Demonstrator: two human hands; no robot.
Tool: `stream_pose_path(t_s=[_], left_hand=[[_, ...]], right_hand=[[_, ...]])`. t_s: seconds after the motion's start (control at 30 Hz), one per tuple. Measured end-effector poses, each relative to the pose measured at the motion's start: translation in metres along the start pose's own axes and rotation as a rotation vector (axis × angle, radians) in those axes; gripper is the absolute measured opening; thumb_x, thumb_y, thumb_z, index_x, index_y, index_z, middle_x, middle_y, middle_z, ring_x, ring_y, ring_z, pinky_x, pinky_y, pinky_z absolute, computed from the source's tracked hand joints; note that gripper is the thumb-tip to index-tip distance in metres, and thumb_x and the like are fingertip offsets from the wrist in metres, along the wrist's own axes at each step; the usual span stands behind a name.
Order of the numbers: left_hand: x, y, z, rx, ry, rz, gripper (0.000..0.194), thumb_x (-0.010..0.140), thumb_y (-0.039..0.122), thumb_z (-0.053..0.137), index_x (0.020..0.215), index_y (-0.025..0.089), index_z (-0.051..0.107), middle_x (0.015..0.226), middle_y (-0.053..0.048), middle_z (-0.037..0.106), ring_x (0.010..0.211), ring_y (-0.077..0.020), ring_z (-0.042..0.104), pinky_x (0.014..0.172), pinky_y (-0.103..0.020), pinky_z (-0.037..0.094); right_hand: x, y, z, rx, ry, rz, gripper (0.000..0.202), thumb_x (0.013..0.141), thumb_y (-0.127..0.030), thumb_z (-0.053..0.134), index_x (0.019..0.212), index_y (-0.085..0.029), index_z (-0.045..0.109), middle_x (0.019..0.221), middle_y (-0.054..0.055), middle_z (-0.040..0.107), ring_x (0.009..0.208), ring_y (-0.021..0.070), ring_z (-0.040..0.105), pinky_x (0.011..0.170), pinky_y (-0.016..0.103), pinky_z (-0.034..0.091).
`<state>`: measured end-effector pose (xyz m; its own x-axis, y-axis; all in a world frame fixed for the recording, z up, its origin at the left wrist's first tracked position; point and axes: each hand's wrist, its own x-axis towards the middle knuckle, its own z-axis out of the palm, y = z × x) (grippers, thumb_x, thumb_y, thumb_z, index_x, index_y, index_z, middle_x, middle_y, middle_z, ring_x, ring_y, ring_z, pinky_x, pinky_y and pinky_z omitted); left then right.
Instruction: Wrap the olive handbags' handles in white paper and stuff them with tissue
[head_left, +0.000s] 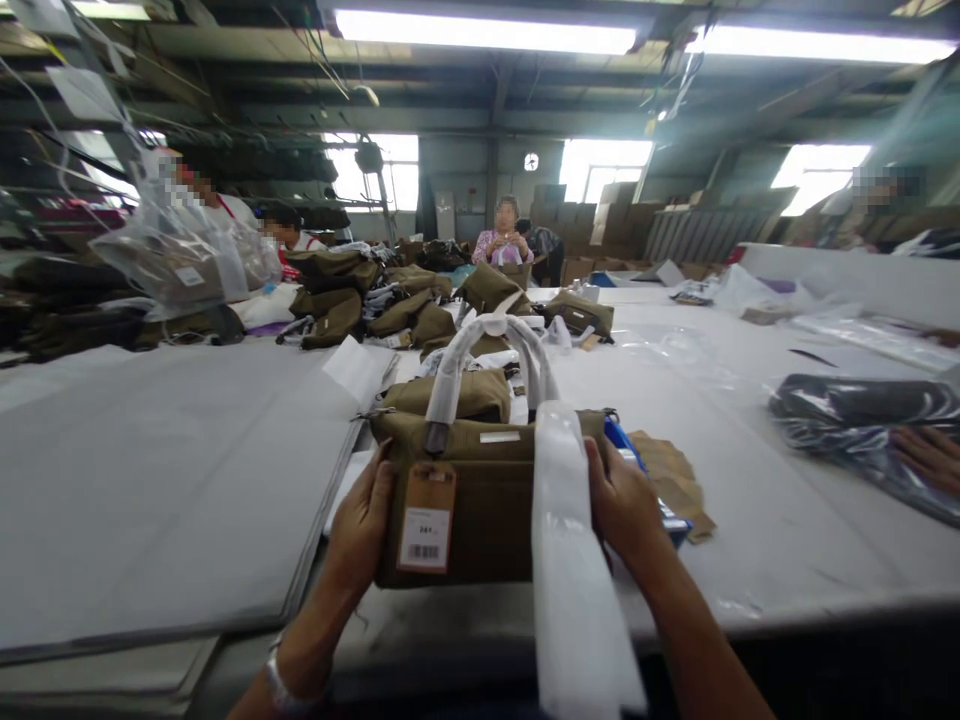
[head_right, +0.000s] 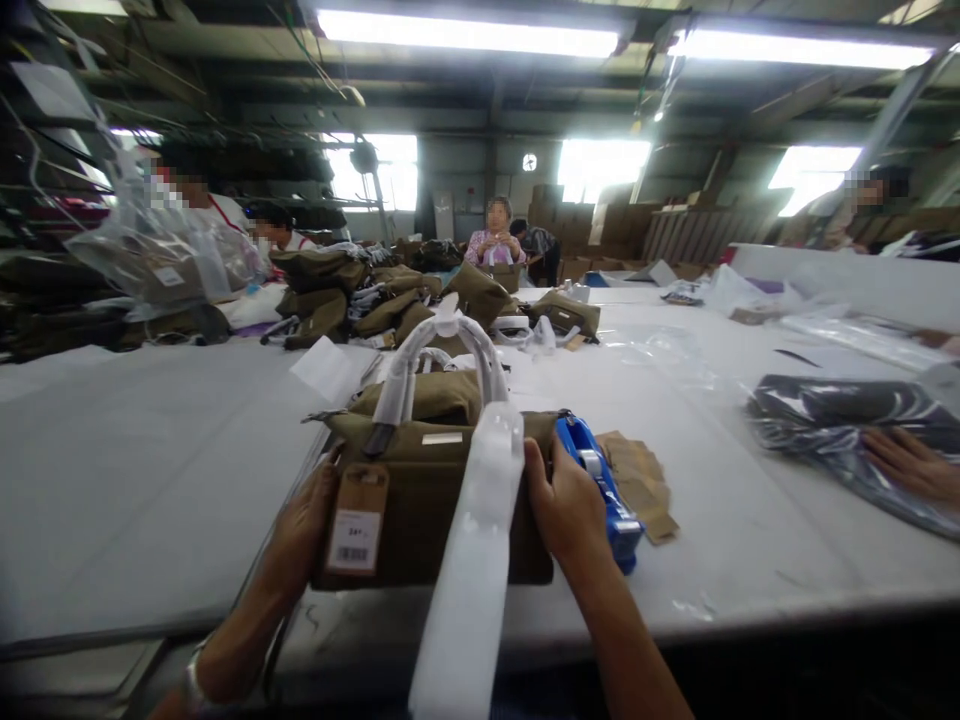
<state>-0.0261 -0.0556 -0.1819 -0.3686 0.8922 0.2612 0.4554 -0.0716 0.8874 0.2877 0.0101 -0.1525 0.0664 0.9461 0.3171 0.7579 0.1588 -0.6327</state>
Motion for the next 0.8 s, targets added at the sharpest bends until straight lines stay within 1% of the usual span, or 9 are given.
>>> stream_pose_path(t_s=[0.13,0.23,0.37,0.47,0.53,0.6,0.67,0.73,0.8], left_hand=[[-0.008,0.009,-0.008,0.279,-0.018,0.043,0.072,0.098,0.063,0.044,0.153,0.017,0.045,0.154,-0.019,0.050,0.143,-0.0372,0.048,0.116,-0.060,0.040],[-0.010,0.019,0.002,0.432,-0.094,0.328,0.070,0.100,0.055,0.047,0.159,0.021,0.034,0.165,-0.014,0.035,0.152,-0.0340,0.032,0.122,-0.060,0.031],[-0.007,0.038,0.020,0.573,-0.427,0.534,0.057,0.102,0.048,0.045,0.155,0.026,0.042,0.163,-0.006,0.039,0.155,-0.0301,0.025,0.123,-0.058,0.031],[-0.005,0.044,0.026,0.629,-0.432,0.512,0.059,0.103,0.047,0.043,0.156,0.021,0.042,0.164,-0.008,0.036,0.156,-0.0313,0.024,0.122,-0.059,0.032],[-0.008,0.042,0.026,0.611,-0.400,0.524,0.060,0.103,0.046,0.043,0.157,0.020,0.040,0.165,-0.008,0.035,0.156,-0.0314,0.022,0.122,-0.059,0.032],[-0.013,0.034,0.025,0.546,-0.361,0.545,0.060,0.103,0.045,0.044,0.158,0.021,0.038,0.165,-0.008,0.035,0.157,-0.0304,0.020,0.123,-0.058,0.032],[-0.018,0.023,0.024,0.448,-0.316,0.527,0.059,0.105,0.042,0.042,0.160,0.022,0.033,0.164,-0.008,0.037,0.155,-0.0270,0.026,0.123,-0.054,0.033],[-0.021,0.011,0.024,0.382,-0.298,0.486,0.057,0.106,0.040,0.037,0.160,0.021,0.031,0.162,-0.010,0.040,0.152,-0.0245,0.033,0.122,-0.051,0.037],[-0.019,0.006,0.024,0.380,-0.322,0.460,0.057,0.107,0.042,0.035,0.159,0.018,0.034,0.161,-0.011,0.043,0.151,-0.0250,0.037,0.121,-0.051,0.038]], right_hand=[[0.013,0.000,-0.004,-0.298,-0.212,0.025,0.072,0.102,-0.067,0.024,0.101,-0.017,0.076,0.093,0.021,0.077,0.097,0.0410,0.074,0.083,0.052,0.054],[0.012,0.007,0.016,-0.301,-0.232,-0.049,0.056,0.106,-0.050,0.032,0.112,-0.014,0.074,0.111,0.021,0.076,0.110,0.0367,0.072,0.094,0.049,0.054],[0.017,-0.015,-0.009,-0.244,-0.066,-0.231,0.049,0.103,-0.040,0.045,0.139,-0.010,0.060,0.147,0.020,0.057,0.138,0.0340,0.054,0.113,0.049,0.046],[0.025,-0.062,-0.057,-0.091,0.206,-0.529,0.065,0.103,-0.053,0.043,0.156,-0.014,0.040,0.159,0.015,0.044,0.148,0.0329,0.040,0.118,0.053,0.039],[0.026,-0.091,-0.069,-0.051,0.232,-0.599,0.075,0.101,-0.063,0.040,0.161,-0.020,0.029,0.167,0.007,0.031,0.155,0.0340,0.024,0.122,0.056,0.029],[0.021,-0.103,-0.047,-0.023,0.038,-0.613,0.071,0.099,-0.065,0.043,0.158,-0.025,0.038,0.164,0.002,0.037,0.155,0.0330,0.024,0.123,0.054,0.028],[0.012,-0.097,0.001,0.018,-0.218,-0.604,0.066,0.098,-0.062,0.049,0.151,-0.023,0.049,0.160,0.006,0.044,0.153,0.0316,0.030,0.125,0.052,0.027],[0.003,-0.080,0.052,-0.011,-0.336,-0.574,0.056,0.098,-0.052,0.056,0.142,-0.018,0.060,0.147,0.012,0.059,0.142,0.0316,0.050,0.123,0.052,0.032],[-0.001,-0.064,0.085,-0.073,-0.392,-0.553,0.057,0.100,-0.048,0.054,0.146,-0.014,0.056,0.151,0.016,0.053,0.146,0.0318,0.044,0.126,0.054,0.024]])
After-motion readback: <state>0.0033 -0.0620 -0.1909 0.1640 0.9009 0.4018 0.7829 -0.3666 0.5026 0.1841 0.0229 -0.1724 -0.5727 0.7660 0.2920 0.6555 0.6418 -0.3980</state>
